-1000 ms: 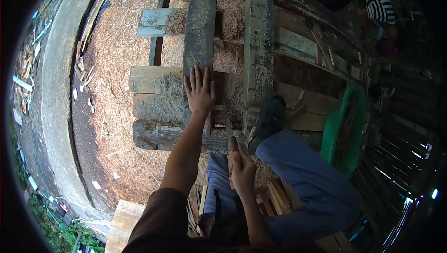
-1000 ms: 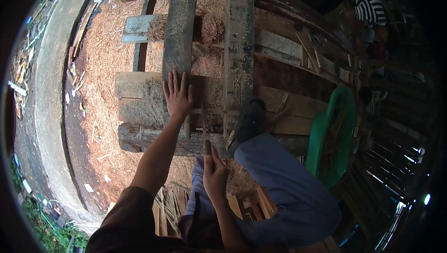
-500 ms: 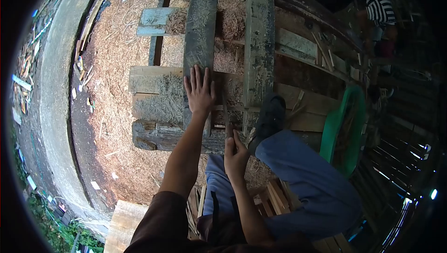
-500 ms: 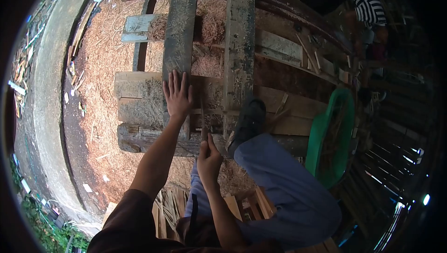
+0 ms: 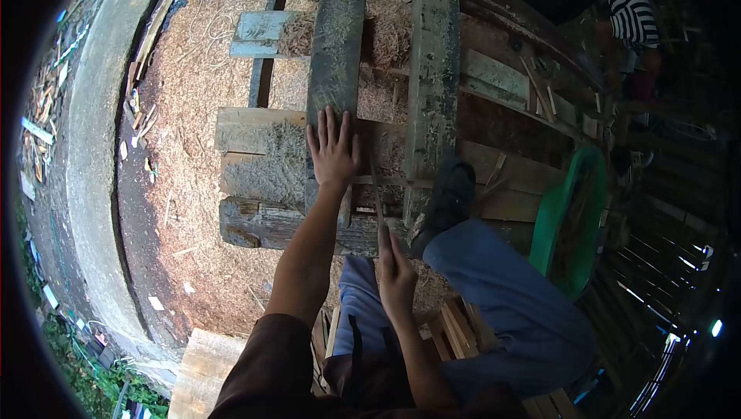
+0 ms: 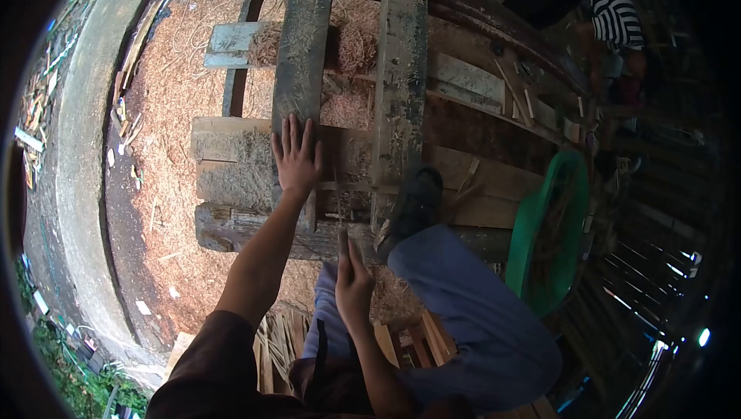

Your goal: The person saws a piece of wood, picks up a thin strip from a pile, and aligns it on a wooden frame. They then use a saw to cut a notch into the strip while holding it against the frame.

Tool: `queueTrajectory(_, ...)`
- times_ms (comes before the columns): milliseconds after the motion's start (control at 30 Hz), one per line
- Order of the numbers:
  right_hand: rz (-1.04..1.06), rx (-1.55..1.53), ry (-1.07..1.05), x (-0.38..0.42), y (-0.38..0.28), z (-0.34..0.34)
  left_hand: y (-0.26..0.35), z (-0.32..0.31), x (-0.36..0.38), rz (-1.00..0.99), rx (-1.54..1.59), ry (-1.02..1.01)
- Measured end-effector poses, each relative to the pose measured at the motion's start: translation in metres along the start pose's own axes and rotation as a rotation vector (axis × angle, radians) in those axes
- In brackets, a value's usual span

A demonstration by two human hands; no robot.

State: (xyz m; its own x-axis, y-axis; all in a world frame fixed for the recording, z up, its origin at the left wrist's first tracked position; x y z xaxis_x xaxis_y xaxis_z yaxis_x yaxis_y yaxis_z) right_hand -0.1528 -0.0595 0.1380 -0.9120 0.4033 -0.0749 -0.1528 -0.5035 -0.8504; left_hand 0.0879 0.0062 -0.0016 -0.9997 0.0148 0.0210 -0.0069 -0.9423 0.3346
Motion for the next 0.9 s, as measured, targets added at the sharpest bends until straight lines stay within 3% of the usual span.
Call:
queueTrajectory(33,0.000,0.008,-0.005,0.019,-0.014,0.015,-0.001,-0.001,0.003,0.002,-0.025,-0.009)
queueTrajectory(100,-0.344,-0.008,-0.068,0.043,-0.033,0.039,0.000,-0.001,0.002,0.006,-0.014,-0.020)
queueTrajectory(300,-0.559,-0.025,-0.169,-0.013,-0.053,0.040,0.001,-0.001,0.003,0.016,-0.036,-0.034)
queueTrajectory(400,-0.469,-0.027,-0.114,-0.027,-0.057,0.029,-0.001,-0.002,0.000,0.041,-0.014,-0.061)
queueTrajectory(500,-0.604,0.035,-0.175,-0.030,-0.061,0.037,0.004,-0.001,0.001,0.031,-0.025,-0.049)
queueTrajectory(600,-0.491,-0.057,-0.095,-0.038,-0.050,0.037,-0.002,0.000,0.005,0.043,-0.051,-0.055)
queueTrajectory(767,-0.544,-0.045,-0.097,-0.016,-0.043,0.020,0.001,0.001,0.004,0.027,-0.061,-0.042)
queueTrajectory(833,-0.260,0.021,0.002,-0.022,-0.049,0.016,-0.001,-0.001,0.002,0.019,-0.060,-0.016)
queueTrajectory(900,-0.356,-0.014,-0.027,-0.018,-0.055,0.006,-0.002,-0.002,0.008,0.015,-0.052,-0.011)
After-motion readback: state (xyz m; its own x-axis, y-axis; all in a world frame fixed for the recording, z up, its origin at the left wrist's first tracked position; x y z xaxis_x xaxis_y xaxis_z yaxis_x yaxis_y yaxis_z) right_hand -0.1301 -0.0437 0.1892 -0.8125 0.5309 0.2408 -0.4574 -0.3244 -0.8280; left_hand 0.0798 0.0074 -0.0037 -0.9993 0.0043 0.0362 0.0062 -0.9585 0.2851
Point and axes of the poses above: each hand's wrist, its own x-axis away from the middle knuckle, its own z-axis out of the back of the hand, y = z × x, the point moved 3 cm from there along -x, towards the middle knuckle, and after that the axes turned 15 degrees about z, right-handed, at the moved point
